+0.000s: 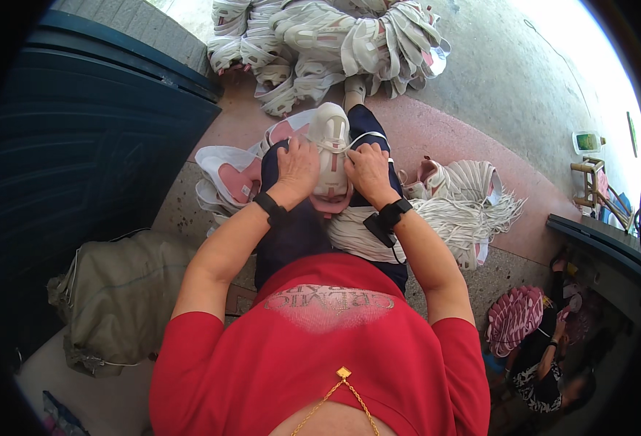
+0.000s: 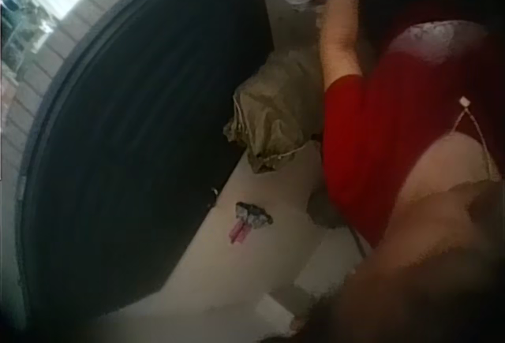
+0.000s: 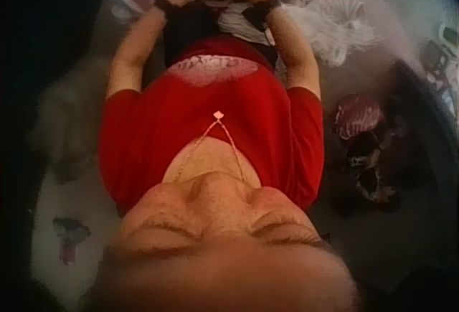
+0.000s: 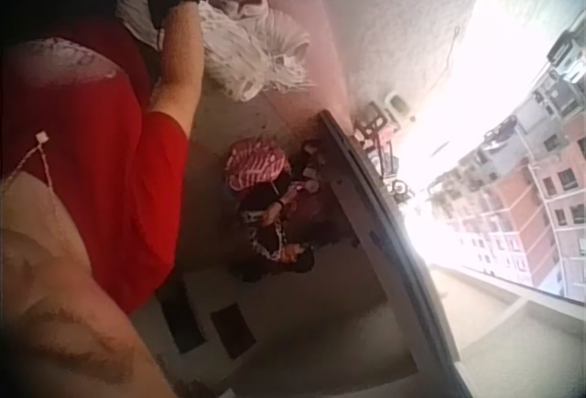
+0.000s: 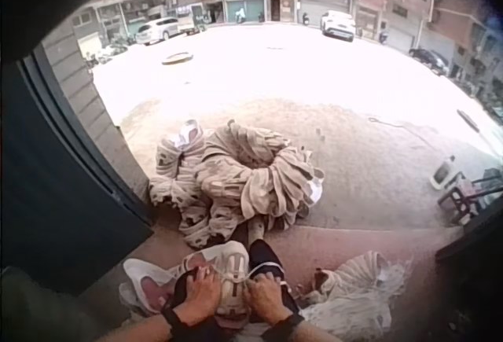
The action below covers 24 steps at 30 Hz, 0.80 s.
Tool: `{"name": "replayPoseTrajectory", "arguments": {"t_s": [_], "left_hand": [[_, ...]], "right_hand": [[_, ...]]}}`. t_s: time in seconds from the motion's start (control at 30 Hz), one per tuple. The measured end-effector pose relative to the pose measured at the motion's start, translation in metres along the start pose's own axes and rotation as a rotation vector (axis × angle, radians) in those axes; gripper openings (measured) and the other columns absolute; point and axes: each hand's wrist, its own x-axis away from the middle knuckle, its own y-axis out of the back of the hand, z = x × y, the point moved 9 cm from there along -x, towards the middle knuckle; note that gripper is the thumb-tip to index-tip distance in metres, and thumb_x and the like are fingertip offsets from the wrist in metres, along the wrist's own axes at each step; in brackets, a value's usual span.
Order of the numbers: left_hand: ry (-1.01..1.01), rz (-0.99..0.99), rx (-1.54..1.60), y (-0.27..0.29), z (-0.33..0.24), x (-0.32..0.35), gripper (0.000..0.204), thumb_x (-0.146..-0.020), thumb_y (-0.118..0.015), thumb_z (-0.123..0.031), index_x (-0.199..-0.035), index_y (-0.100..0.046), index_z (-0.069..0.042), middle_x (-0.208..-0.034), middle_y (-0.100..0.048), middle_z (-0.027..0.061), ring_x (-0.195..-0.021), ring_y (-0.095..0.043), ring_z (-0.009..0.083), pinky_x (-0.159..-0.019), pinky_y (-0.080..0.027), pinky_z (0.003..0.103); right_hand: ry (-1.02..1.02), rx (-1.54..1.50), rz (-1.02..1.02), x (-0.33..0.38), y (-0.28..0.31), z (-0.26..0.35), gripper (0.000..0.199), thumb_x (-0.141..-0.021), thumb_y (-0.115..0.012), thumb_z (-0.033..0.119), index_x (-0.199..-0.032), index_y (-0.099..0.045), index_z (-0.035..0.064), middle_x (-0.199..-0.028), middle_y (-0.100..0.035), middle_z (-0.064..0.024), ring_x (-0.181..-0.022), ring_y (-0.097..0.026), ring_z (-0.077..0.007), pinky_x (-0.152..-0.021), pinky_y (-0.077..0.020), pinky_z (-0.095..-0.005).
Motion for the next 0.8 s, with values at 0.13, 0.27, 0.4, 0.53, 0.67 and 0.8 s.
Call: {"name": "replayPoseTrajectory", "arguments": {"t_s": [0.13,0.27,0.4,0.53,0.67,0.8], "left_hand": [[-0.059,0.077,0.147,-0.008,0.013,-0.002,0.022,-0.082,-0.068,-0.022,-0.100,-0.068,-0.009,-0.095,-0.067,0.0050,-0.101,-0.056,0.0282,-0.080,-0.044,0.044],[-0.173,-0.115,0.209,0.030,-0.007,-0.011,0.018,-0.083,-0.064,-0.020,-0.097,-0.069,-0.009,-0.093,-0.067,0.0057,-0.101,-0.056,0.0275,-0.081,-0.046,0.043],[-0.295,-0.068,0.198,0.022,-0.041,-0.035,0.012,-0.082,-0.065,-0.017,-0.089,-0.069,-0.009,-0.091,-0.066,0.0080,-0.094,-0.058,0.0284,-0.075,-0.048,0.043],[-0.416,0.003,0.106,-0.004,-0.050,-0.051,0.008,-0.079,-0.068,-0.013,-0.084,-0.067,-0.007,-0.085,-0.065,0.0111,-0.087,-0.060,0.0317,-0.070,-0.049,0.044],[-0.121,-0.126,0.314,0.000,-0.009,-0.064,0.007,-0.081,-0.069,-0.010,-0.085,-0.066,-0.004,-0.078,-0.066,0.0114,-0.081,-0.062,0.0273,-0.070,-0.051,0.039],[0.231,0.281,0.998,-0.026,0.020,-0.071,0.020,-0.081,-0.078,-0.014,-0.092,-0.066,-0.002,-0.086,-0.067,0.0046,-0.077,-0.061,0.0107,-0.070,-0.050,0.025]], "right_hand": [[0.045,-0.125,-0.024,0.001,0.003,-0.004,0.015,-0.079,-0.065,0.020,-0.083,-0.073,0.0085,-0.084,-0.066,-0.0081,-0.087,-0.059,-0.0294,-0.076,-0.0427,-0.0448],[-0.007,-0.281,-0.061,0.002,0.002,-0.015,0.009,-0.079,-0.065,0.014,-0.084,-0.068,0.0072,-0.083,-0.065,-0.0113,-0.083,-0.060,-0.0324,-0.074,-0.0432,-0.0464],[-0.128,-0.356,-0.049,0.002,-0.003,-0.022,0.006,-0.078,-0.066,0.010,-0.081,-0.062,0.0061,-0.081,-0.064,-0.0137,-0.080,-0.060,-0.0347,-0.073,-0.0431,-0.0485],[-0.064,-0.335,-0.001,0.003,-0.003,-0.018,0.006,-0.079,-0.066,0.010,-0.080,-0.061,0.0064,-0.080,-0.064,-0.0127,-0.081,-0.061,-0.0344,-0.072,-0.0432,-0.0481],[0.142,-0.028,0.103,-0.004,-0.014,0.004,0.006,-0.080,-0.064,0.015,-0.081,-0.067,0.0095,-0.082,-0.065,-0.0076,-0.089,-0.060,-0.0278,-0.075,-0.0427,-0.0432],[0.282,0.364,0.196,-0.016,-0.010,0.036,0.011,-0.080,-0.064,0.021,-0.076,-0.072,0.0146,-0.094,-0.064,-0.0020,-0.098,-0.054,-0.0192,-0.080,-0.0381,-0.0365]]}}
